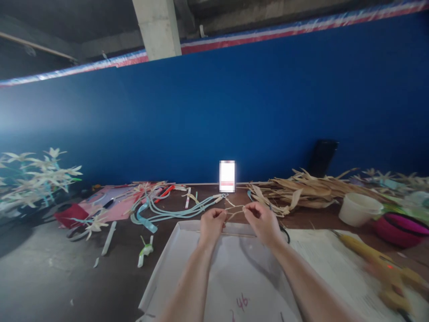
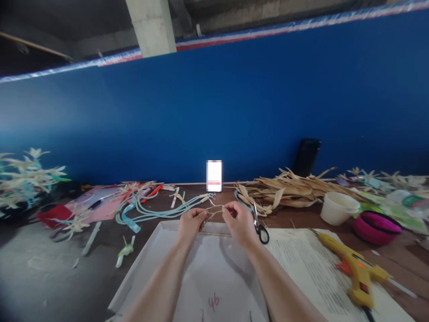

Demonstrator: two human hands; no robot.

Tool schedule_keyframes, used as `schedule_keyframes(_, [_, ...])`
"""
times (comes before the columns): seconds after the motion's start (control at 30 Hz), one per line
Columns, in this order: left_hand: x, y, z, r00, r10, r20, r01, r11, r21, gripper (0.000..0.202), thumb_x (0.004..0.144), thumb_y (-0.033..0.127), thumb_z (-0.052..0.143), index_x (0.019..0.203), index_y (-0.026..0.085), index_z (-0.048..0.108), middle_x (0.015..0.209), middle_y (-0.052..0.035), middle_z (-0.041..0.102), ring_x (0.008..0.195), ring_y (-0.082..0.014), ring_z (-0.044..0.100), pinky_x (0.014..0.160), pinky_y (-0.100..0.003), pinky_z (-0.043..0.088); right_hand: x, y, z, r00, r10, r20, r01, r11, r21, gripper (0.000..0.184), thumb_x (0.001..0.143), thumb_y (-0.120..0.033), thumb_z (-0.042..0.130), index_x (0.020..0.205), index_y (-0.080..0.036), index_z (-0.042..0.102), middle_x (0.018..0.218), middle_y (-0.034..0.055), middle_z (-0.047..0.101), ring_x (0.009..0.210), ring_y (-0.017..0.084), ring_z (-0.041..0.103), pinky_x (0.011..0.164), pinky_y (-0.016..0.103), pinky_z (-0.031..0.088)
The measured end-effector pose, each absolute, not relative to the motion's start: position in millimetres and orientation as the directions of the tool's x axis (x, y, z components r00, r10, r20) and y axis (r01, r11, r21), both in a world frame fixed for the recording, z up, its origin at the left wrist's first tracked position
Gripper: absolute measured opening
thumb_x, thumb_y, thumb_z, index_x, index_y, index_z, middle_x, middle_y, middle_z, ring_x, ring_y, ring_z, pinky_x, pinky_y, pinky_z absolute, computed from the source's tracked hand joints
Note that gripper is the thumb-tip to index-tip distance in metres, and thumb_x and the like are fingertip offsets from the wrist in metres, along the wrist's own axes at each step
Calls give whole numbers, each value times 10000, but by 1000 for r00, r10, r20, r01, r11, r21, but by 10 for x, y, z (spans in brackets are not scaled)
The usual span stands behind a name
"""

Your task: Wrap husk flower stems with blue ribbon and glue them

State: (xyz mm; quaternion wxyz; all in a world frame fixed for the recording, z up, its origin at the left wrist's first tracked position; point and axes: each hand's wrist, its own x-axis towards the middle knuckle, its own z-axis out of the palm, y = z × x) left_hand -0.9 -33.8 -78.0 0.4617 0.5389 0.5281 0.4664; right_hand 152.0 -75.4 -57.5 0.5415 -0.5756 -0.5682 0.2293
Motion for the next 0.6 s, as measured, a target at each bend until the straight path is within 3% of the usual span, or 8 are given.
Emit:
schedule_keyframes(0.17, [25, -369, -757, 42, 993, -111, -111, 115, 987, 290, 613, 378, 654, 767, 137, 611, 631, -5, 583, 453, -52, 419, 382, -158, 277, 1594, -667, -639, 293, 949, 115, 69, 99, -993, 193, 697, -376, 554, 748, -190, 560, 458, -37, 472, 404, 101, 403, 385, 218, 276])
schedule_keyframes(0.33, [10, -439, -682, 273, 954, -126, -507, 254, 824, 259, 605, 295, 679, 777, 131, 575, 871, -44, 611, 499, -7, 421, 374, -107, 228, 1526, -666, -676, 240, 971, -1, -259, 63, -964, 216, 658, -371, 597, 706, -175, 519, 538, -13, 546, 400, 73, 415, 344, 180, 254])
schedule_keyframes(0.47, [-19, -477, -622, 371, 925, -78, -612, 307, 729, 232, 632, 256, 666, 784, 118, 559, 827, -24, 571, 475, 18, 357, 370, -98, 195, 1540, -640, -695, 255, 964, -72, -385, 33, -922, 179, 631, -296, 633, 687, -170, 519, 667, 8, 606, 422, 45, 426, 333, 149, 273])
schedule_keyframes(0.6, [-20, -468, -617, 356, 931, -82, -611, 298, 733, 230, 638, 276, 659, 734, 121, 519, 719, 17, 511, 447, 16, 309, 366, -113, 172, 1645, -585, -703, 351, 930, -113, -477, 74, -876, 145, 624, -272, 641, 705, -166, 584, 698, 0, 607, 442, 37, 439, 317, 133, 306])
